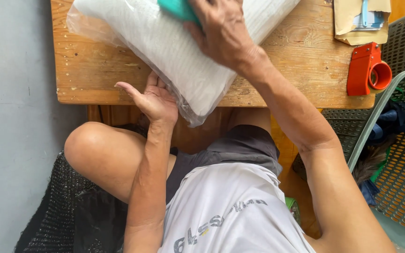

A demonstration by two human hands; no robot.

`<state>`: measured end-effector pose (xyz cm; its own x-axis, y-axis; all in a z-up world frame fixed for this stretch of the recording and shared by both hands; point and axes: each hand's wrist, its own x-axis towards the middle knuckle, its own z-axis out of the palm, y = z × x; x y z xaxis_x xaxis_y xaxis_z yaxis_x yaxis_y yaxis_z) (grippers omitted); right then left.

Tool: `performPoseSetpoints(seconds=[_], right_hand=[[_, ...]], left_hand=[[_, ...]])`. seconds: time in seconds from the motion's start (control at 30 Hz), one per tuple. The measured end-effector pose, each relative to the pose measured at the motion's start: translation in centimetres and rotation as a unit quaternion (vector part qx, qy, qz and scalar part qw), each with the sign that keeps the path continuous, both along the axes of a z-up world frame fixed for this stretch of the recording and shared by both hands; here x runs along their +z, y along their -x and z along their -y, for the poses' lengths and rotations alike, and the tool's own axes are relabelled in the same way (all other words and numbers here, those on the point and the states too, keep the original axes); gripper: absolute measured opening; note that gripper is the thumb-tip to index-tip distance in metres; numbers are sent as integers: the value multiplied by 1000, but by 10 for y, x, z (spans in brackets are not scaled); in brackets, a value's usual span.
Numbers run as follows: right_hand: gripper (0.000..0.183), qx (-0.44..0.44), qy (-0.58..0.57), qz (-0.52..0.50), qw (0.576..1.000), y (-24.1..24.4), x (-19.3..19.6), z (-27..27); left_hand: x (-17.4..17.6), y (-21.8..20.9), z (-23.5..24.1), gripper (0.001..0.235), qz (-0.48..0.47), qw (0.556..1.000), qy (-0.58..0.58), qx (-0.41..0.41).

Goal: The person places a white pillow wrapped in clear plastic on a wooden table and uses a small green brush to scrub the surface repeatedly. The person rotates the pillow to access different sides and continues brushing the entire surface.

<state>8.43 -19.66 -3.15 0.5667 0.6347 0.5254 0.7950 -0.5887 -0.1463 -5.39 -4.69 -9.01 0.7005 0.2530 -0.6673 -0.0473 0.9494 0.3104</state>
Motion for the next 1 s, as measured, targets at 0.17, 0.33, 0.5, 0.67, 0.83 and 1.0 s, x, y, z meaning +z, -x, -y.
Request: performPoseSetpoints(seconds=[0.17, 0.33, 0.5, 0.67, 0.83, 1.0], right_hand=[[48, 130, 140, -25, 981, 78, -13, 16], [17, 154, 294, -58, 941, 130, -22, 36], [23, 132, 320, -89, 934, 107, 43, 12], [31, 126, 125, 6, 984, 74, 29, -35], [28, 68, 178, 55, 980, 84, -24, -37], [31, 132, 281, -67, 948, 128, -35, 37]], left_hand=[[-14, 4, -8, 107, 61, 998, 22, -1], [-32, 4, -7, 70, 36, 991, -104, -73], [-71, -5, -8, 22, -3, 981, -193, -33], [-59, 2, -18, 10, -21, 976, -210, -48], [-80, 2, -31, 7, 23, 989, -142, -16], [-78, 1, -33, 14, 23, 989, -149, -10]])
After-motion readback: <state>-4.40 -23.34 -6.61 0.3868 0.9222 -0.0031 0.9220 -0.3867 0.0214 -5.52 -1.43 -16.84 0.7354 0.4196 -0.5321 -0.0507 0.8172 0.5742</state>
